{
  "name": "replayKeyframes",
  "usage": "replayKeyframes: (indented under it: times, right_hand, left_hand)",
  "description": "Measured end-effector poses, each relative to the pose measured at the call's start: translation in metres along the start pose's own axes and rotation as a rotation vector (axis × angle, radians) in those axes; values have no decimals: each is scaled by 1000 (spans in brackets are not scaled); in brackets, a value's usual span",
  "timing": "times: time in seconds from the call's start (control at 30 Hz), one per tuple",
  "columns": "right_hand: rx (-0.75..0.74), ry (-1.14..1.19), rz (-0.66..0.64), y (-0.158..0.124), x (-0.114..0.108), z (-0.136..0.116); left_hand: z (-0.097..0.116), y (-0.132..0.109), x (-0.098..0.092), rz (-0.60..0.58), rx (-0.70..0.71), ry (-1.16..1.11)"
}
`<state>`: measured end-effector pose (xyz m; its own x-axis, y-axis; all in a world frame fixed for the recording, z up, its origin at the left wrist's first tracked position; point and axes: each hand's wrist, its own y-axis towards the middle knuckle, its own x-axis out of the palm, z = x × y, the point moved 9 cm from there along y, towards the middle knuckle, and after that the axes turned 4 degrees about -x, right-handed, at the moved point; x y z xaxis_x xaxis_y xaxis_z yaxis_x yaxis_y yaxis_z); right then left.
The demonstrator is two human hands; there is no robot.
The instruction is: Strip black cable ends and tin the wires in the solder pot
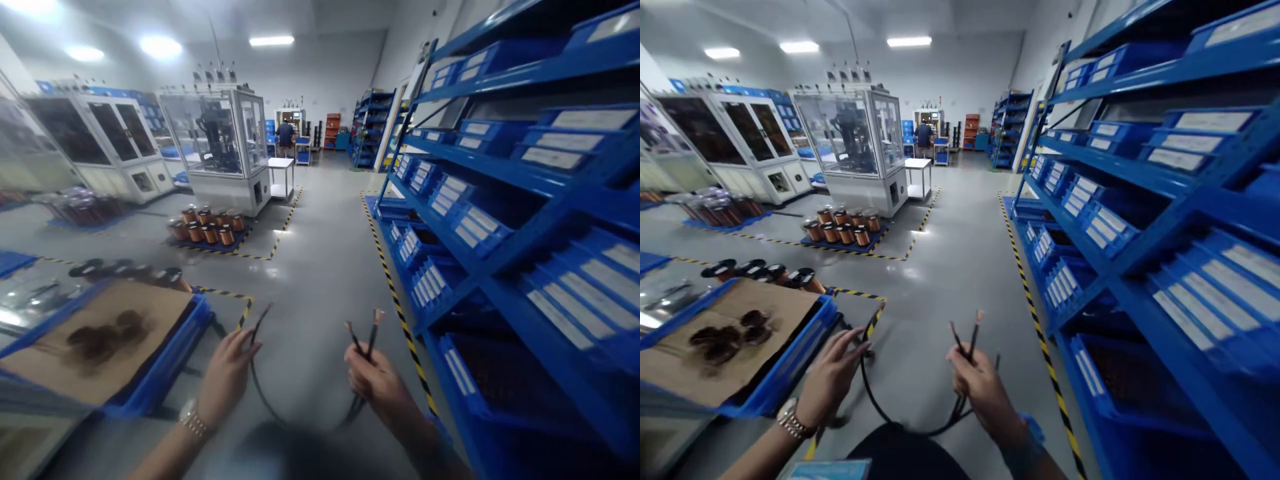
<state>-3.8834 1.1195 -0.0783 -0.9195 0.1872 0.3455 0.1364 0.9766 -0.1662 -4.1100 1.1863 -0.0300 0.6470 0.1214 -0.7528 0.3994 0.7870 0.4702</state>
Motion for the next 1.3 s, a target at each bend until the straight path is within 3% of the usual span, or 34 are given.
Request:
replayKeyframes:
  times: [0.13, 0.2, 0.3, 0.43, 0.63, 0.77, 0.93, 1.03, 1.13, 1.3]
  right_hand:
    - [39, -89, -119, 118, 1, 1]
    - [42, -143, -153, 176, -6, -4]
    - [42, -308, -158, 254, -30, -28]
    - [120, -450, -125, 338, -83, -76]
    - [147, -281, -123, 453, -187, -133]
    - [102, -222, -178, 542, -266, -175]
    - [166, -173, -372, 650, -329, -225]
    - [242, -141, -439, 715, -353, -238]
    - [284, -164, -483, 788, -380, -239]
    - [174, -369, -442, 942, -439, -266]
  left_hand:
    - [-10, 94, 89, -271, -243, -417]
    - [-2, 152, 134, -361, -260, -636]
    - [8, 247, 193, -402, -237, -866]
    - [16, 357, 269, -523, -352, -1110]
    - [32, 487, 392, -606, -590, -1278]
    - [53, 579, 465, -529, -564, -1375]
    - [68, 698, 515, -378, -576, -1262]
    - [58, 758, 537, -279, -659, -1172]
    - [39, 816, 571, -195, -690, -1155]
    - [-13, 936, 667, -165, -768, -1246]
